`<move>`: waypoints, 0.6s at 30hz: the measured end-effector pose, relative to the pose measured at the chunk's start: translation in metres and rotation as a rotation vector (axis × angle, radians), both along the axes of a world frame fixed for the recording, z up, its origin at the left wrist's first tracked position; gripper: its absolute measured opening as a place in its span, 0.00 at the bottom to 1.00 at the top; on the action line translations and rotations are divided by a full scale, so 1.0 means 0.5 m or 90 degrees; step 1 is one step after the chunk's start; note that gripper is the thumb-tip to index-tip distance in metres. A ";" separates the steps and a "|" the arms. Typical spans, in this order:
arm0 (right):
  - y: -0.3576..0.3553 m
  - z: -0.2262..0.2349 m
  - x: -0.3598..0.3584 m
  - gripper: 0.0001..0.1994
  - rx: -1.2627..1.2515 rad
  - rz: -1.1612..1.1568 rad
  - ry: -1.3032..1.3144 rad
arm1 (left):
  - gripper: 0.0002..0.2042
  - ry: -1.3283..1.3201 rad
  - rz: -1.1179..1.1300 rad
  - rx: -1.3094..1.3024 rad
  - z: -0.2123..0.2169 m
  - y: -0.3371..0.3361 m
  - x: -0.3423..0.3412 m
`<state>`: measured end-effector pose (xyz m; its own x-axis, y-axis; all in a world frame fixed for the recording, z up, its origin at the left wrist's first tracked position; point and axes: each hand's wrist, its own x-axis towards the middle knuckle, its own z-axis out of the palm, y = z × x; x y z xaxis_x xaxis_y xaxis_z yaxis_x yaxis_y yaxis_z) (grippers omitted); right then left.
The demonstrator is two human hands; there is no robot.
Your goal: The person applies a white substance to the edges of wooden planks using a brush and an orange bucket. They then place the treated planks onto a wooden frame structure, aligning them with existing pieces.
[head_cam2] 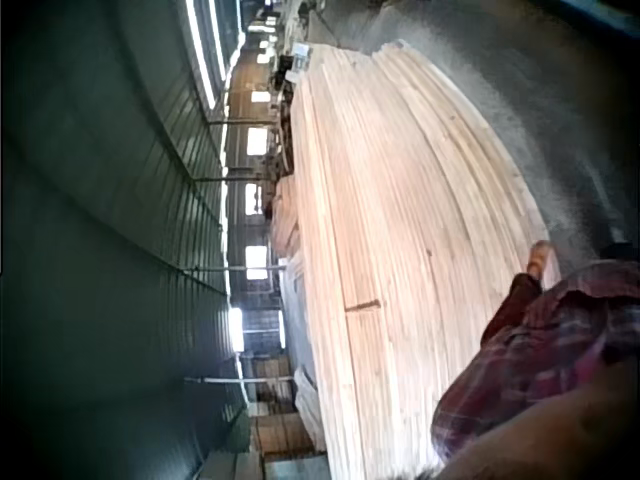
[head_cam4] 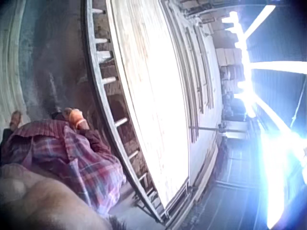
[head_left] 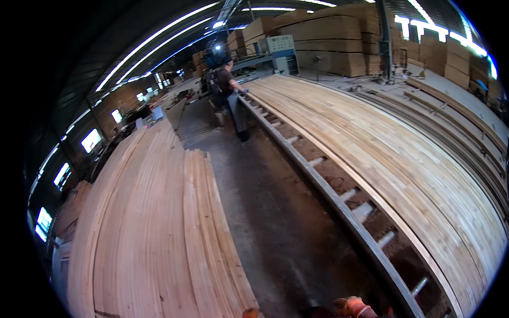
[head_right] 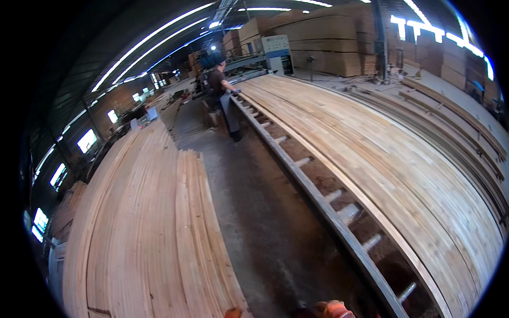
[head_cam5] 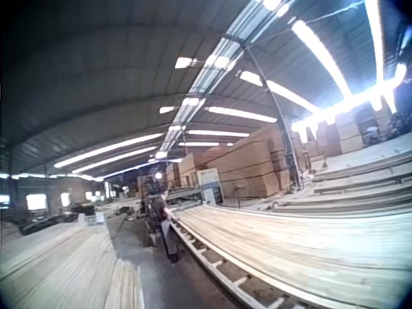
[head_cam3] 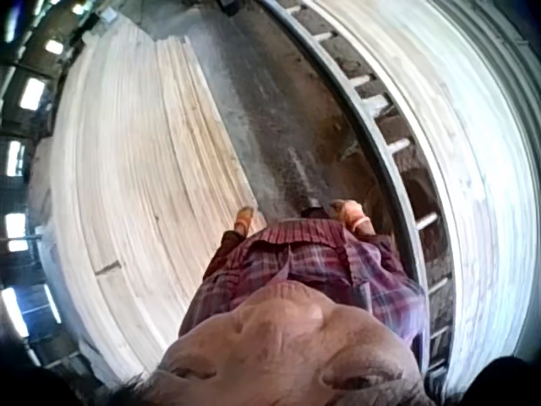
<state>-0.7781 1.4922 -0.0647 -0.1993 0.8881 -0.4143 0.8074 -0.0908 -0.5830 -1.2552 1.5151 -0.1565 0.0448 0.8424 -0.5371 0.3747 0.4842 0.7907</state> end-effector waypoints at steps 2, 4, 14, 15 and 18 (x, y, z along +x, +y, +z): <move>0.177 0.017 -0.057 0.22 -0.063 0.026 0.099 | 0.21 0.052 0.342 -0.317 -0.015 0.002 -0.130; 0.369 0.059 -0.110 0.22 -0.060 0.066 0.135 | 0.21 0.035 0.455 -0.369 0.020 0.064 -0.211; 1.127 -0.324 -0.216 0.19 0.032 0.267 -0.076 | 0.21 -0.075 0.471 -0.385 -0.005 0.838 -0.357; 1.205 -0.327 -0.249 0.19 0.038 0.294 -0.031 | 0.21 -0.076 0.459 -0.381 -0.005 0.918 -0.385; 1.412 -0.311 -0.315 0.21 -0.052 0.231 0.095 | 0.21 -0.069 0.366 -0.328 -0.011 1.205 -0.469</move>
